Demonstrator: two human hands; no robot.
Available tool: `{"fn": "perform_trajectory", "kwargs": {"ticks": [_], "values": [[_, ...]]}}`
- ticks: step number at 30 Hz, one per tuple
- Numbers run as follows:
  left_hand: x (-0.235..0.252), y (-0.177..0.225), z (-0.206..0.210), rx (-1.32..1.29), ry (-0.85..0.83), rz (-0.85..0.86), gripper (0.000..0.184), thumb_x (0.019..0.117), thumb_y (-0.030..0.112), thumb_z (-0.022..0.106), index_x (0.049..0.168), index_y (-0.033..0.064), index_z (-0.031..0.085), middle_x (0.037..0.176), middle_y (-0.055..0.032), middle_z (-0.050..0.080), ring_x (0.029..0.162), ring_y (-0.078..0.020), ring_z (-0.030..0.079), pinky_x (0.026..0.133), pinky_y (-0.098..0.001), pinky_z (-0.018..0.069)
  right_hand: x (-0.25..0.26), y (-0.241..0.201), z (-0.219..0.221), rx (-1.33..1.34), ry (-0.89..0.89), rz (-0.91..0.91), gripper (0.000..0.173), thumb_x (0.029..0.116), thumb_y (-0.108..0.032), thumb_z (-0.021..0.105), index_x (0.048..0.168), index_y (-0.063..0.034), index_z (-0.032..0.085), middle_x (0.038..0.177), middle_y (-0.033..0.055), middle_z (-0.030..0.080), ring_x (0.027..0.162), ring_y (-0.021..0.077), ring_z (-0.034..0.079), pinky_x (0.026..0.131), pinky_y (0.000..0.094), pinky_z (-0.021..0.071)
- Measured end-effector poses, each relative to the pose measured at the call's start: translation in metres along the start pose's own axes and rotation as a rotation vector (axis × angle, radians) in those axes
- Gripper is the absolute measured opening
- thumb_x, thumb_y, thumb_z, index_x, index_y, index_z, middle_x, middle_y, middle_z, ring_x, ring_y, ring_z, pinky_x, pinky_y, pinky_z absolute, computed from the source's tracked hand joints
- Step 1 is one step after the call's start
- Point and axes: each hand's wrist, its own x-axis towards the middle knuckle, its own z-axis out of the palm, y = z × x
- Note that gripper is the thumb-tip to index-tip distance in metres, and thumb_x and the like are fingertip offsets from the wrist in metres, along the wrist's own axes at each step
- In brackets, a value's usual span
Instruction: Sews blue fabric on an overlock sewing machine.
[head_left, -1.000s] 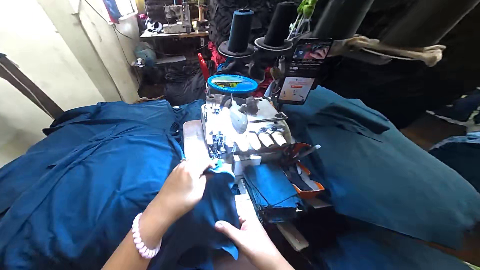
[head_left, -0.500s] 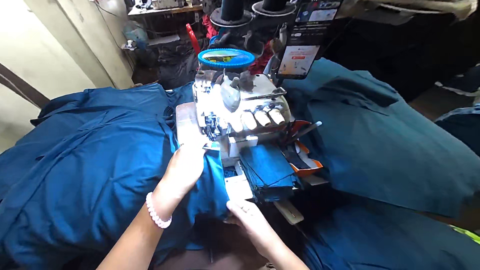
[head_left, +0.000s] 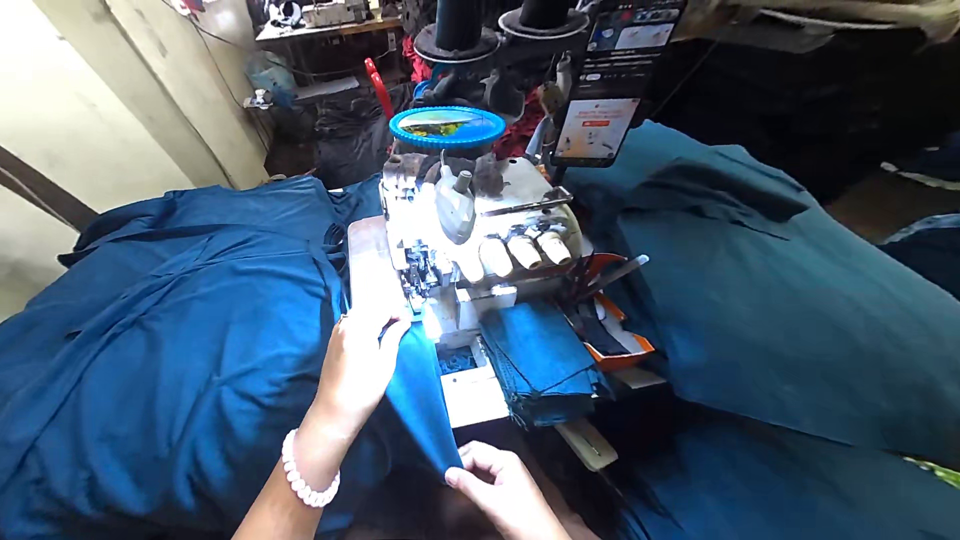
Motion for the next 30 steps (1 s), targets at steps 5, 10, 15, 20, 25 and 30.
{"fn": "perform_trajectory", "kwargs": {"ticks": [5,10,15,20,25,30], "values": [[-0.004,0.005,0.011,0.106,0.087,0.118,0.008,0.0931,0.019,0.069,0.095,0.0187,0.077,0.096,0.0026,0.07,0.096,-0.0168,0.066,0.089,-0.0456,0.0535,-0.001,0.0,0.005,0.113,0.025,0.123,0.015,0.0871,-0.014,0.075,0.082,-0.0052,0.064,0.075,-0.0004,0.067,0.068,0.0077,0.067,0.068,0.0282,0.059],[-0.035,0.04,0.024,0.549,0.102,0.137,0.028,0.0964,0.023,0.061,0.119,0.0154,0.077,0.118,-0.0073,0.074,0.109,-0.0272,0.07,0.093,-0.0496,0.0531,-0.004,-0.008,0.007,0.123,0.055,0.046,0.013,0.0855,-0.011,0.078,0.083,-0.0017,0.069,0.08,0.0012,0.07,0.073,0.0074,0.069,0.071,0.0276,0.0604],[-0.033,0.034,0.036,0.485,0.079,0.033,0.033,0.1,0.023,0.052,0.123,0.0135,0.075,0.129,-0.0053,0.072,0.123,-0.0244,0.066,0.106,-0.0488,0.0481,0.004,-0.016,0.01,0.049,0.158,0.05,0.024,0.0816,-0.015,0.081,0.074,-0.0047,0.061,0.077,0.0003,0.063,0.068,0.0053,0.062,0.065,0.0239,0.055],[-0.03,0.019,0.025,0.34,0.031,0.079,0.033,0.1015,0.023,0.05,0.123,0.0148,0.074,0.133,-0.0024,0.069,0.128,-0.0219,0.063,0.109,-0.0465,0.0471,-0.002,-0.028,0.015,0.232,0.119,0.08,0.023,0.0878,-0.002,0.073,0.108,0.0016,0.061,0.084,0.0038,0.071,0.073,0.0111,0.071,0.07,0.031,0.0621],[-0.051,0.027,0.027,0.48,0.246,0.168,0.033,0.1019,0.03,0.05,0.118,0.0197,0.078,0.127,-0.0021,0.073,0.121,-0.0207,0.066,0.107,-0.0455,0.0456,-0.006,-0.027,0.013,0.19,0.08,0.001,0.01,0.0968,-0.002,0.061,0.102,0.0045,0.068,0.088,0.005,0.073,0.078,0.0114,0.073,0.074,0.0323,0.0637],[-0.029,0.022,0.02,0.347,0.037,0.022,0.044,0.1045,0.033,0.043,0.132,0.0131,0.07,0.137,-0.0036,0.068,0.132,-0.0227,0.061,0.113,-0.0526,0.0427,0.014,-0.055,0.014,0.17,0.169,-0.046,0.02,0.0927,0.002,0.065,0.112,0.0073,0.063,0.086,0.0064,0.074,0.074,0.0126,0.073,0.071,0.0313,0.0639]]}}
